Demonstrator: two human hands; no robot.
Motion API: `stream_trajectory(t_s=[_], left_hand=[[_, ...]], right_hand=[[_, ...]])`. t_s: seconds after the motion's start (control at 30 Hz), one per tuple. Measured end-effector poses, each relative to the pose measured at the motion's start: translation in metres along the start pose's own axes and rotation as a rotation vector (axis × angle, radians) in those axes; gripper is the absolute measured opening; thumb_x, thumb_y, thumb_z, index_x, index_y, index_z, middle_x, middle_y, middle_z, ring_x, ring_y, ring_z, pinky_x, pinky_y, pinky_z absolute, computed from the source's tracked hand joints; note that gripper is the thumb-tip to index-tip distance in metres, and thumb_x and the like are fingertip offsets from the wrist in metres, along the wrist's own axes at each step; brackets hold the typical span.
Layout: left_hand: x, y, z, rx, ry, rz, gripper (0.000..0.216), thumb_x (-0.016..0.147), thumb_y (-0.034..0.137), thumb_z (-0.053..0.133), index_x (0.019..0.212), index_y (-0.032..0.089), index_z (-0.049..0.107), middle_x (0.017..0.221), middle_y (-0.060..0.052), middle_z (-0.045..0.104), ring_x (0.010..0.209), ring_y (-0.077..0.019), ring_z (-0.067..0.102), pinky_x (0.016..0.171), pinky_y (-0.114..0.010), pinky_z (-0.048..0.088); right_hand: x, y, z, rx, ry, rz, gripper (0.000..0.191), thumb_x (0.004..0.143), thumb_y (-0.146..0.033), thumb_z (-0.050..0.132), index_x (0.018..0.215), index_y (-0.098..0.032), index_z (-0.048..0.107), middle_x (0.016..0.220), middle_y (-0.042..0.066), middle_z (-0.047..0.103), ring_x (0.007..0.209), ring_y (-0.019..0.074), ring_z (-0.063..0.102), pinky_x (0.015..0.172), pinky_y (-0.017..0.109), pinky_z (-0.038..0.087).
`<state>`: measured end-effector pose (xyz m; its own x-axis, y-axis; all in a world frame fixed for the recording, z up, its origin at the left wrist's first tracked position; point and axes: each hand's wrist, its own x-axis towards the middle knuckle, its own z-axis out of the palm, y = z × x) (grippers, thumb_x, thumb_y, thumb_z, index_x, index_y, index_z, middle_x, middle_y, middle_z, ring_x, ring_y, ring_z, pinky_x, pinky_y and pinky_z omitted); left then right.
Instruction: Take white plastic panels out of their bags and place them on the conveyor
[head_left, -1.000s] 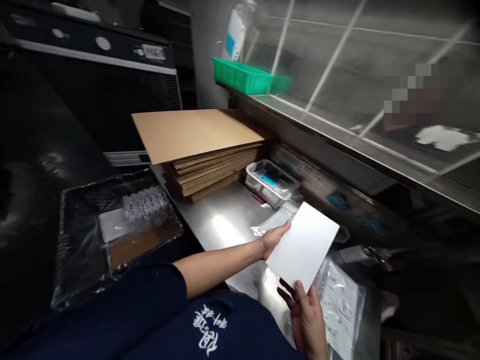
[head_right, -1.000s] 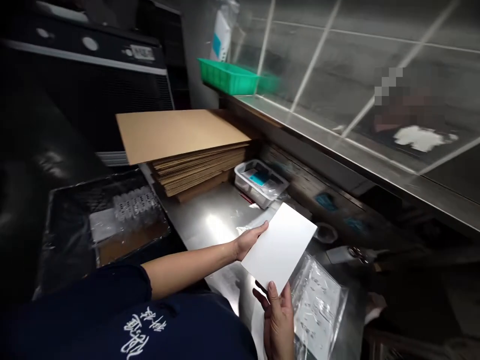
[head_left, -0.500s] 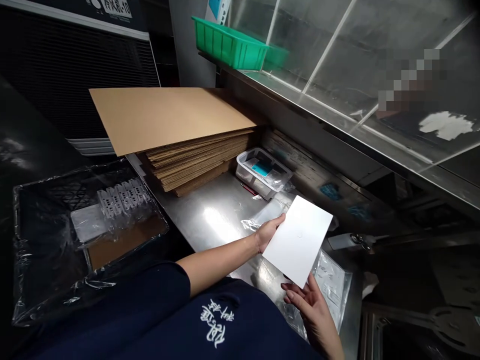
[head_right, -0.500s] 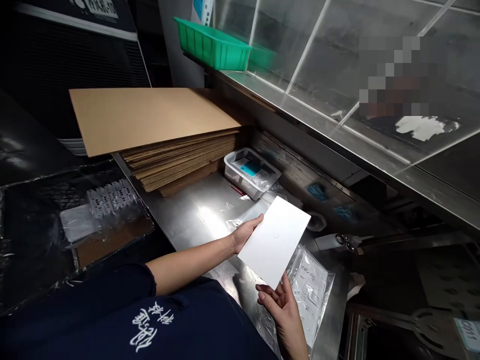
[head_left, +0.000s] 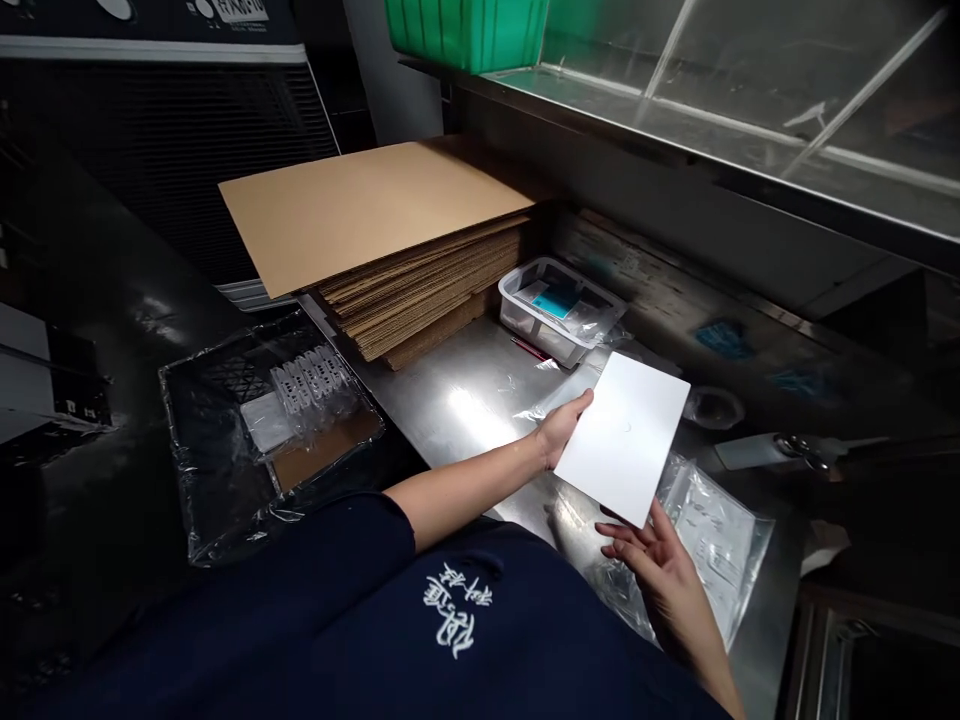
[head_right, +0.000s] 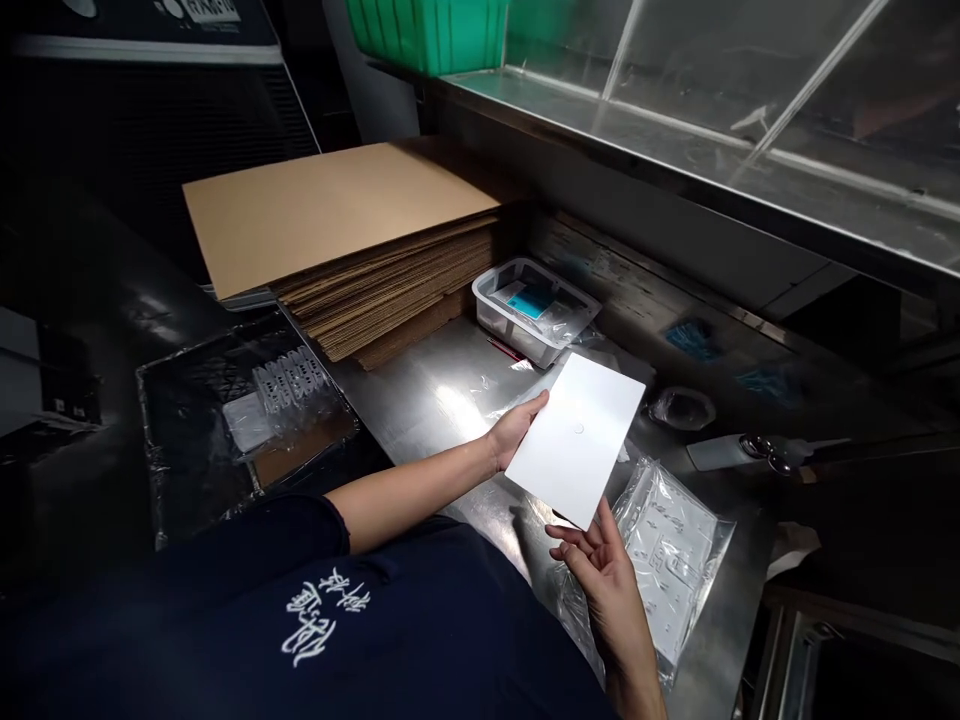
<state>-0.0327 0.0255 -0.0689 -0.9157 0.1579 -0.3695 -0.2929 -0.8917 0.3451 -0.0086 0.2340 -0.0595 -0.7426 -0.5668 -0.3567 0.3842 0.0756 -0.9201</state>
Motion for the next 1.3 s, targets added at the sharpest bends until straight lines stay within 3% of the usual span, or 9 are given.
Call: stream_trajectory(t_s=[0.2,0.4,0.6,1.07,1.23,1.3], left_hand=[[0.003,-0.001,0.003,-0.022,0.008,0.021,0.062,0.088,0.054,0.027,0.112,0.004,0.056,0.092,-0.014,0.069,0.080,-0.0256,0.065,0.083,-0.037,0.044],[-0.001,-0.005,0.008,-0.006,-0.004,-0.004,0.061,0.088,0.055,0.027,0.109,0.006,0.058,0.082,-0.011,0.070,0.071,-0.0225,0.065,0.078,-0.035,0.044],[-0.007,-0.005,0.012,-0.036,-0.044,-0.007,0.061,0.088,0.055,0.026,0.106,0.007,0.059,0.072,-0.009,0.069,0.062,-0.0196,0.063,0.071,-0.031,0.044],[-0.008,-0.007,0.007,-0.068,-0.086,0.022,0.060,0.087,0.056,0.029,0.108,0.008,0.059,0.079,-0.010,0.069,0.069,-0.0210,0.064,0.077,-0.033,0.042],[-0.011,-0.012,0.013,-0.046,-0.107,0.004,0.059,0.088,0.055,0.028,0.104,0.008,0.061,0.083,-0.011,0.069,0.073,-0.0202,0.064,0.078,-0.032,0.043],[-0.013,-0.018,0.018,-0.018,-0.108,0.043,0.057,0.088,0.053,0.031,0.105,0.008,0.061,0.085,-0.012,0.069,0.074,-0.0202,0.064,0.079,-0.032,0.043]], right_hand=[[0.000,0.002,-0.006,0.012,-0.016,-0.023,0.088,0.067,-0.030,0.072,0.141,-0.028,0.026,0.114,0.010,0.059,0.092,0.0249,0.060,0.067,0.033,0.049],[-0.002,0.006,-0.012,0.021,-0.018,-0.010,0.087,0.069,-0.031,0.071,0.142,-0.026,0.023,0.121,0.010,0.055,0.095,0.0240,0.060,0.069,0.032,0.048],[-0.006,-0.002,-0.009,-0.001,0.038,0.027,0.078,0.071,-0.037,0.068,0.139,-0.027,0.031,0.121,0.008,0.057,0.099,0.0256,0.059,0.073,0.034,0.048],[-0.009,-0.007,-0.005,-0.010,0.067,0.026,0.076,0.071,-0.039,0.070,0.137,-0.025,0.035,0.121,0.006,0.057,0.101,0.0249,0.058,0.073,0.032,0.049],[0.015,-0.013,-0.011,-0.042,0.334,-0.051,0.068,0.073,-0.046,0.066,0.132,-0.024,0.042,0.128,0.006,0.052,0.114,0.0241,0.049,0.077,0.031,0.048],[0.031,-0.023,-0.008,-0.061,0.367,-0.114,0.065,0.074,-0.048,0.063,0.130,-0.023,0.044,0.127,0.007,0.053,0.111,0.0238,0.052,0.079,0.031,0.048]])
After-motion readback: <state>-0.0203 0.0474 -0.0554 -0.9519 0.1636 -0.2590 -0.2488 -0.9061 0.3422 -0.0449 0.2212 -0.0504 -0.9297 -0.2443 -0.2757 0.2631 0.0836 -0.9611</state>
